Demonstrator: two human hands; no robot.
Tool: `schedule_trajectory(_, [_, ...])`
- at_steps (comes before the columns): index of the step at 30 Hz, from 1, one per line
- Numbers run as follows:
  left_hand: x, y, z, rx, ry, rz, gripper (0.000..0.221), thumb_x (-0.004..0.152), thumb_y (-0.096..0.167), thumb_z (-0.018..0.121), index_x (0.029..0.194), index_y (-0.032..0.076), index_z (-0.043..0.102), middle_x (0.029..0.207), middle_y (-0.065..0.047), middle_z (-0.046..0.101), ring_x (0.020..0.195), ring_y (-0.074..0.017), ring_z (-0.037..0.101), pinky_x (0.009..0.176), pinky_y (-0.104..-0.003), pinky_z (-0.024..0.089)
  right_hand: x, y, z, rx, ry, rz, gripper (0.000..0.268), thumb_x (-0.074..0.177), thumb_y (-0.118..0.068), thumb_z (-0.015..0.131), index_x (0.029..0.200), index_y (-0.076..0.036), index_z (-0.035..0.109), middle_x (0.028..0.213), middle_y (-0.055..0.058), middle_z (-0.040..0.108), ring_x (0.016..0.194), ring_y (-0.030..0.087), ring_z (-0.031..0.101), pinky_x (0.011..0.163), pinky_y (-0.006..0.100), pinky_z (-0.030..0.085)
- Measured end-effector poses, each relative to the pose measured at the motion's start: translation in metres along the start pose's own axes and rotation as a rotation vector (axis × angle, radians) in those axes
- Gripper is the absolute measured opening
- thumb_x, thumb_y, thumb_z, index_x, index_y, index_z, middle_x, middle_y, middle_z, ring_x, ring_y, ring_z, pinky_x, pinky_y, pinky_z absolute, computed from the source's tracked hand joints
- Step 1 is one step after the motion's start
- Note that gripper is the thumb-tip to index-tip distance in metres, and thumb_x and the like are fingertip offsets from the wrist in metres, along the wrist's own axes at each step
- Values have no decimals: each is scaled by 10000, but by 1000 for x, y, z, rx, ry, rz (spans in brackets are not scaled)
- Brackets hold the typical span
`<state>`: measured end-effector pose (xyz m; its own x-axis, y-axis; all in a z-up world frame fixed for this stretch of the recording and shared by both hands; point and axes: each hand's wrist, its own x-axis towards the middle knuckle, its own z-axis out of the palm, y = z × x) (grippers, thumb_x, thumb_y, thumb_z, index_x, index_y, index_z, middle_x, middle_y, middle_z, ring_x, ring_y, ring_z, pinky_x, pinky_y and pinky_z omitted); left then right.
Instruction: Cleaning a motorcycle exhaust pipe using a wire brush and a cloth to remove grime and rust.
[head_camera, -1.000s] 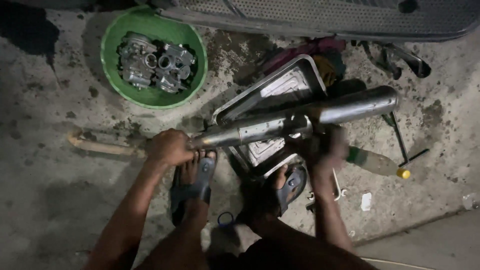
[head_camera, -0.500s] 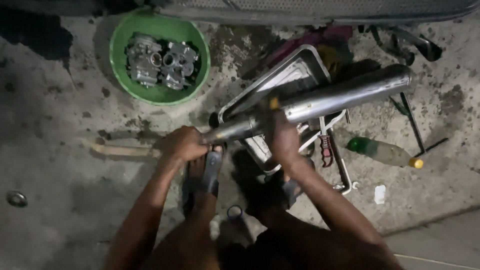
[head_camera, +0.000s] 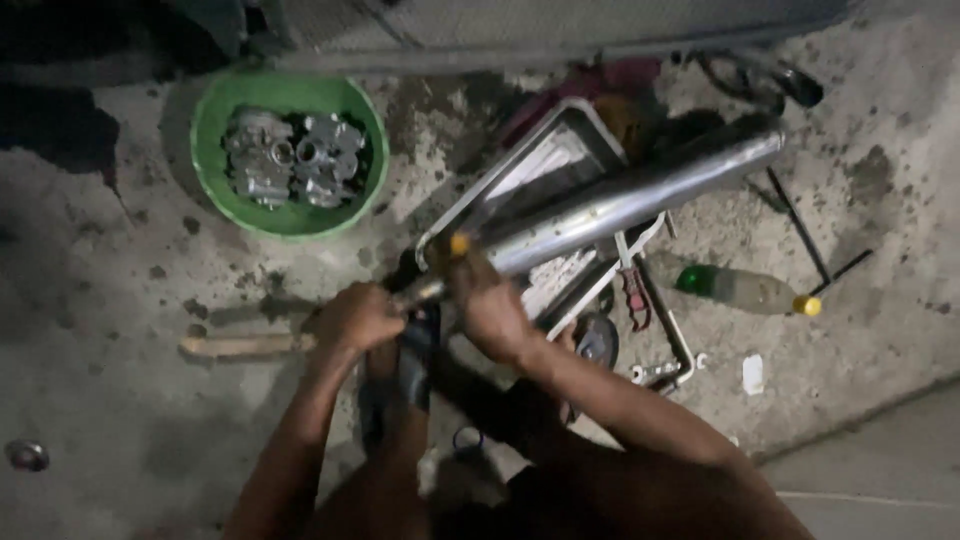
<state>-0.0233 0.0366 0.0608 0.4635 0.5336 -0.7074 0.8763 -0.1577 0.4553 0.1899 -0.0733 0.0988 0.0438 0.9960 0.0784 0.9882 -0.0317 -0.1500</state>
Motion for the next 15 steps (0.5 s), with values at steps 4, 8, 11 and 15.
schedule_trajectory(4, [6, -16, 22, 61, -28, 11, 623, 768, 559, 668, 722, -59, 729, 739, -283, 713, 775, -457, 733, 654, -544, 561, -23, 12, 35, 203, 5, -101, 229, 924, -145, 585, 1099, -33, 681, 1060, 224, 666, 777, 431, 721, 612, 461, 600])
schedule_trajectory(8, [-5, -1, 12, 155, -54, 1, 620, 798, 543, 678, 815, -69, 772, 868, -318, 735, 958, -497, 727, 818, -582, 584, -28, 88, 25, 277, -440, 561, 429, 983, -183, 529, 1389, -102, 415, 1004, 235, 722, 908, 507, 735, 775, 585, 597])
schedule_trajectory(11, [-5, -2, 15, 145, -56, -26, 586, 801, 514, 694, 887, -59, 777, 895, -291, 744, 969, -480, 735, 810, -575, 598, -39, 144, 17, 163, -43, 474, 375, 885, -220, 684, 1235, -128, 582, 1132, 148, 621, 718, 481, 699, 628, 537, 569])
schedule_trajectory(15, [0, -1, 18, 151, -35, -36, 589, 811, 519, 698, 952, -49, 771, 925, -279, 736, 981, -465, 734, 812, -562, 608, -24, 71, -9, 879, 53, 770, 228, 992, -141, 490, 1020, -36, 690, 869, 49, 709, 700, 153, 585, 630, 323, 481])
